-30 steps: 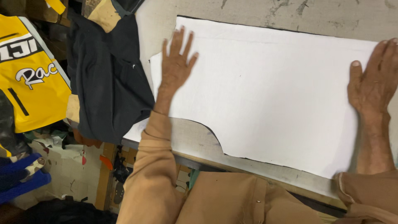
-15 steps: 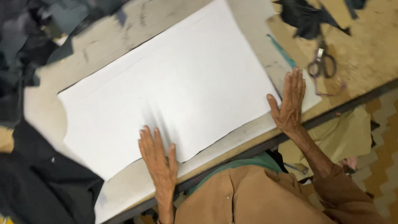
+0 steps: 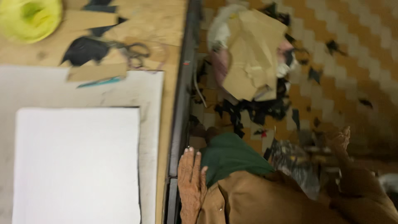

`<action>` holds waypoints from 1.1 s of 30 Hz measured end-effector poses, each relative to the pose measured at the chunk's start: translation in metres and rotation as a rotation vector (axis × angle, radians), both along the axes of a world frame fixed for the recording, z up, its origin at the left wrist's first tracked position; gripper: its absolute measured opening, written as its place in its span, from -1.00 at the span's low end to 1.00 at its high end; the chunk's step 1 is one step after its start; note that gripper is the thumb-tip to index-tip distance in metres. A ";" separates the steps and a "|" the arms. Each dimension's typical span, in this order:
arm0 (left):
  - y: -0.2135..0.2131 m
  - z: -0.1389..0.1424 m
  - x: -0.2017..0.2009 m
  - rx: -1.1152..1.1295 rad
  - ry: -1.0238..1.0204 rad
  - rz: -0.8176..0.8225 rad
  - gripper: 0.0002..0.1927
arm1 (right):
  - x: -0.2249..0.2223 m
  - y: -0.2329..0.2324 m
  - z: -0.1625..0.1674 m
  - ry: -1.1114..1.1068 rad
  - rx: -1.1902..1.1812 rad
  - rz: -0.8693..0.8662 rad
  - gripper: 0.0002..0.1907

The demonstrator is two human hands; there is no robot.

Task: The person places a white paper pattern on a black fabric, measures the fabric with a tape measure, and then uses a rotary cutter to cut the fabric along the pattern's edges. The person also uses a metal ruler to guide the cutter for straight lines.

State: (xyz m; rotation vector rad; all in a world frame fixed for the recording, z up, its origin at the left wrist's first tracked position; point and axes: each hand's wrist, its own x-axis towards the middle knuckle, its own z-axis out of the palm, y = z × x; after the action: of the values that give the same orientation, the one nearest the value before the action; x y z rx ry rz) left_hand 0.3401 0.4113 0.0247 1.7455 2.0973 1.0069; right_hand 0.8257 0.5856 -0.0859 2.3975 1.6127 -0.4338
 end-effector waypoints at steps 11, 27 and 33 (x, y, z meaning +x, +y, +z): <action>-0.014 -0.143 0.154 -0.478 -0.428 -0.802 -0.47 | 0.192 -0.313 -0.010 0.092 0.352 -0.450 -0.39; 0.097 -0.231 0.466 -0.746 -0.025 -0.839 -0.47 | 0.729 -0.252 0.083 -0.533 0.914 -0.361 -0.38; 0.116 -0.218 0.551 -0.844 -0.039 -0.714 -0.47 | 0.843 -0.268 0.105 -0.386 0.346 -0.839 -0.41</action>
State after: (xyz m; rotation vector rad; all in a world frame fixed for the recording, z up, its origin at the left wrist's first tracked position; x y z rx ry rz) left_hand 0.8907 0.5272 -0.1930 1.7097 1.3322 -0.0555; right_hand 1.6688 0.3172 0.0187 3.0879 0.4985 0.2131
